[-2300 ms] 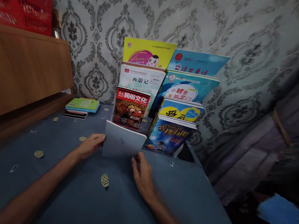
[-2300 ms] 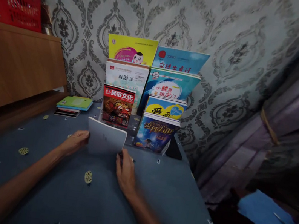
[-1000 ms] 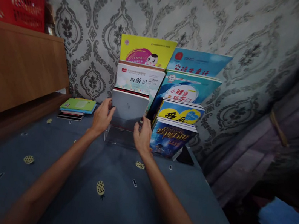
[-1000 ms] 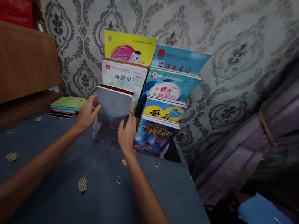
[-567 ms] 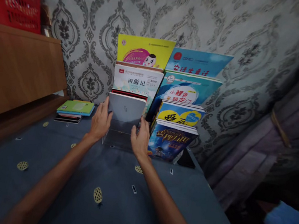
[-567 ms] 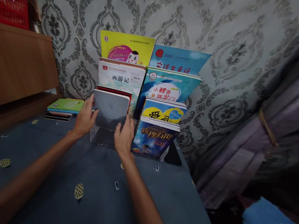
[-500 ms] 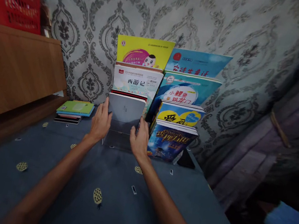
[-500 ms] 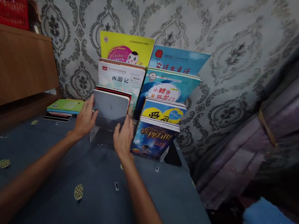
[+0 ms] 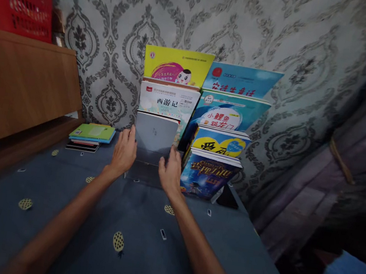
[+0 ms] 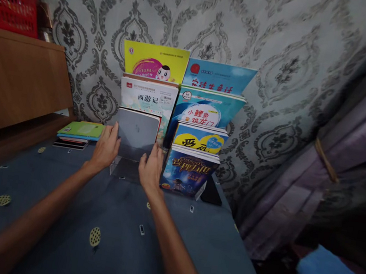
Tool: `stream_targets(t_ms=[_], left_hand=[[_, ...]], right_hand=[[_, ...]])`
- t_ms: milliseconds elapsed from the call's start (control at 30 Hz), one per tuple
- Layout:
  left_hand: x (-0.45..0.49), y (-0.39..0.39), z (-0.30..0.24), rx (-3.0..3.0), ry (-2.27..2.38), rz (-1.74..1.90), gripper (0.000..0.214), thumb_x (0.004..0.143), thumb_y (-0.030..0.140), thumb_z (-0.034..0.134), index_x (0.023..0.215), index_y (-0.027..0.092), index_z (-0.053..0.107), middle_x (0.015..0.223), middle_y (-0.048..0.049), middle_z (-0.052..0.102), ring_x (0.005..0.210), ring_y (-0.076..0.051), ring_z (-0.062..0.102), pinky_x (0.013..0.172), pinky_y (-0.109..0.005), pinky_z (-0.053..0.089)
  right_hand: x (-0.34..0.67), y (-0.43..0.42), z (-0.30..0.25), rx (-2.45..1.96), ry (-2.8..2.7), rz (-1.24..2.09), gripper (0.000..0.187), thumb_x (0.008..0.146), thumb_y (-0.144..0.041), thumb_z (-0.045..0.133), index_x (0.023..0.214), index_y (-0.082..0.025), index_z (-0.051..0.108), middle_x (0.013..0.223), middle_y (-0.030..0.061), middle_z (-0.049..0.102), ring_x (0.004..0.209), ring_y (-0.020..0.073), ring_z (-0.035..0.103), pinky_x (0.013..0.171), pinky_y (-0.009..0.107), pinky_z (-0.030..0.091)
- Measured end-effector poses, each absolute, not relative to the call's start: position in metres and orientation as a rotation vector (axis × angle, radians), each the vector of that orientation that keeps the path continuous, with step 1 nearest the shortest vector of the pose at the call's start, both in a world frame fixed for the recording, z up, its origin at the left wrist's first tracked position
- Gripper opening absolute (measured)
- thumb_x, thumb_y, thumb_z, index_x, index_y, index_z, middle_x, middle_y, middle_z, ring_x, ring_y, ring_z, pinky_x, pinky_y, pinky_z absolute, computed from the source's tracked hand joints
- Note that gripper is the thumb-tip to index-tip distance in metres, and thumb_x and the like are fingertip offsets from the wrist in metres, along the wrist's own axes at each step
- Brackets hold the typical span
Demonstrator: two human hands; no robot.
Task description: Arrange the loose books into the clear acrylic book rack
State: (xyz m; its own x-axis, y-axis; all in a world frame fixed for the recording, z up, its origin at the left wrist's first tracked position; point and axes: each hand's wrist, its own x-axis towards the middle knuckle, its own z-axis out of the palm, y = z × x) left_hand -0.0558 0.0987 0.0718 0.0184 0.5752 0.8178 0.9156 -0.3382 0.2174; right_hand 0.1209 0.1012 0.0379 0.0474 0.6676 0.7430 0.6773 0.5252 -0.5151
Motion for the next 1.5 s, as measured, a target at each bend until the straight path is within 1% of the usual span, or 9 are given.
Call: stream_targets(t_ms=[200, 400, 667, 867, 1100, 1200, 1300, 1433, 1500], left_hand=[[-0.055, 0.099, 0.070, -1.912, -1.493, -1.278, 0.057, 0.091, 0.012, 0.042, 0.147, 0.012, 0.034, 0.117, -0.0158, 0.051, 0.114, -0.031, 0.051, 0.100, -0.048, 0.045], [-0.056, 0.098, 0.071, -1.940, -1.519, -1.247, 0.056, 0.090, 0.010, 0.042, 0.146, 0.007, 0.035, 0.117, -0.0184, 0.051, 0.114, -0.032, 0.050, 0.100, -0.050, 0.045], [-0.058, 0.098, 0.073, -1.927, -1.515, -1.248, 0.054, 0.091, 0.013, 0.045, 0.144, 0.011, 0.038, 0.117, -0.0164, 0.053, 0.114, -0.031, 0.052, 0.100, -0.048, 0.045], [-0.058, 0.096, 0.074, -1.927, -1.517, -1.252, 0.051, 0.092, 0.016, 0.046, 0.142, 0.010, 0.040, 0.116, -0.0168, 0.054, 0.113, -0.031, 0.054, 0.099, -0.046, 0.045], [-0.056, 0.093, 0.078, -1.917, -1.536, -1.313, 0.050, 0.101, 0.039, 0.040, 0.140, 0.008, 0.042, 0.118, -0.0194, 0.056, 0.116, -0.031, 0.053, 0.101, -0.046, 0.043], [-0.058, 0.093, 0.079, -1.913, -1.530, -1.421, 0.052, 0.102, 0.047, 0.036, 0.138, 0.010, 0.045, 0.119, -0.0185, 0.057, 0.117, -0.030, 0.053, 0.102, -0.045, 0.041], [-0.063, 0.098, 0.078, -1.934, -1.522, -1.554, 0.052, 0.103, 0.050, 0.033, 0.135, 0.012, 0.048, 0.120, -0.0164, 0.057, 0.118, -0.027, 0.053, 0.103, -0.042, 0.040], [-0.081, 0.117, 0.066, -1.934, -1.502, -1.804, 0.043, 0.105, 0.041, 0.024, 0.125, 0.016, 0.054, 0.117, -0.0117, 0.061, 0.115, -0.021, 0.056, 0.103, -0.036, 0.042], [-0.096, 0.130, 0.053, -1.865, -1.695, -1.758, 0.039, 0.105, 0.035, 0.026, 0.121, 0.016, 0.055, 0.117, -0.0116, 0.063, 0.114, -0.020, 0.058, 0.102, -0.034, 0.043]], right_hand=[[0.122, 0.103, 0.038, -1.149, -1.661, -0.025, 0.058, 0.089, -0.024, 0.042, 0.145, -0.009, 0.042, 0.124, 0.0208, 0.055, 0.120, 0.0335, 0.050, 0.104, 0.055, 0.042], [0.122, 0.102, 0.038, -1.169, -1.674, -0.029, 0.058, 0.088, -0.025, 0.042, 0.142, -0.004, 0.043, 0.124, 0.0236, 0.054, 0.120, 0.0346, 0.050, 0.103, 0.055, 0.043], [0.126, 0.100, 0.043, -1.124, -1.671, -0.007, 0.055, 0.088, -0.025, 0.045, 0.142, -0.011, 0.046, 0.123, 0.0193, 0.056, 0.121, 0.0325, 0.051, 0.104, 0.054, 0.043], [0.124, 0.094, 0.048, -1.090, -1.660, -0.034, 0.058, 0.091, -0.025, 0.045, 0.147, -0.013, 0.038, 0.131, 0.0203, 0.051, 0.125, 0.0321, 0.048, 0.103, 0.053, 0.046], [0.116, 0.067, 0.072, -0.983, -1.630, -0.126, 0.059, 0.094, -0.022, 0.041, 0.152, -0.017, 0.030, 0.144, 0.0187, 0.039, 0.137, 0.0306, 0.037, 0.112, 0.056, 0.036], [0.111, 0.053, 0.082, -0.878, -1.633, -0.148, 0.051, 0.095, -0.018, 0.040, 0.146, -0.019, 0.040, 0.141, 0.0166, 0.043, 0.134, 0.0288, 0.040, 0.112, 0.054, 0.036], [0.104, 0.044, 0.083, -0.781, -1.682, -0.171, 0.040, 0.095, -0.014, 0.038, 0.130, -0.021, 0.056, 0.126, 0.0136, 0.054, 0.121, 0.0255, 0.051, 0.106, 0.048, 0.044], [0.086, 0.038, 0.060, -0.703, -1.834, -0.135, 0.035, 0.093, -0.008, 0.039, 0.112, -0.021, 0.066, 0.108, 0.0103, 0.062, 0.103, 0.0231, 0.058, 0.092, 0.042, 0.051], [0.075, 0.034, 0.039, -0.659, -1.950, -0.082, 0.034, 0.090, -0.005, 0.041, 0.106, -0.019, 0.066, 0.104, 0.0102, 0.063, 0.100, 0.0228, 0.058, 0.089, 0.040, 0.052]])
